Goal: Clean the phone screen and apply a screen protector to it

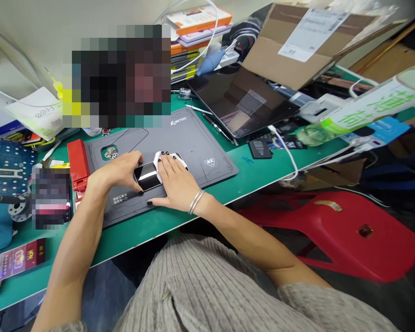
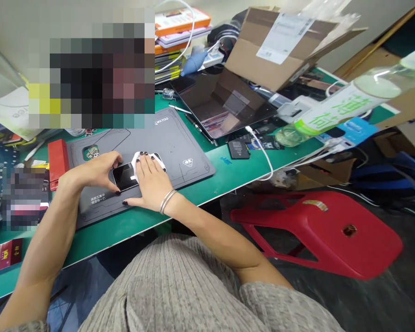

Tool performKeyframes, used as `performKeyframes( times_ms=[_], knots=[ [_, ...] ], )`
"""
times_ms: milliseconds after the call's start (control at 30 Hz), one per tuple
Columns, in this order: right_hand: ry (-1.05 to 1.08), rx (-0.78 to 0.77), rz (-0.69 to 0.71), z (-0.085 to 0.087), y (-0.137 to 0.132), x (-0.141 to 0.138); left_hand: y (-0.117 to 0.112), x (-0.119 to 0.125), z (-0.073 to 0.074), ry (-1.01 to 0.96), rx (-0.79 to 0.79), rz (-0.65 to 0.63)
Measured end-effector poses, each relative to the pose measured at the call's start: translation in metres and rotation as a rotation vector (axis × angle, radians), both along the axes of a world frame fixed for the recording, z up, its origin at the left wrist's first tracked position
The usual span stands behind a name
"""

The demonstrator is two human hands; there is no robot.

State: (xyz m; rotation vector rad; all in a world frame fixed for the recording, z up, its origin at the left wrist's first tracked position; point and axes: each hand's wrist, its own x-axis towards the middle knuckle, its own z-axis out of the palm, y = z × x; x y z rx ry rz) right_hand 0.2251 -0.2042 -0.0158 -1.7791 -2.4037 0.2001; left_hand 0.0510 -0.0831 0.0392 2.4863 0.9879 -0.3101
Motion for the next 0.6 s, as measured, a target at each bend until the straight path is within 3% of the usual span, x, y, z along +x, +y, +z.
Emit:
performKeyframes(
  times_ms=[233,600],
  knots=[
    [-0.021,0.005,-0.015,-0.001,-0.001,-0.001,0.002,0.0,0.0,-0.008,-0.025,-0.008],
    [-0.065,0.011,0.186,0.007,-0.002,-0.039,0.005,-0.001,0.002,0.024,-0.063,-0.052]
  ],
)
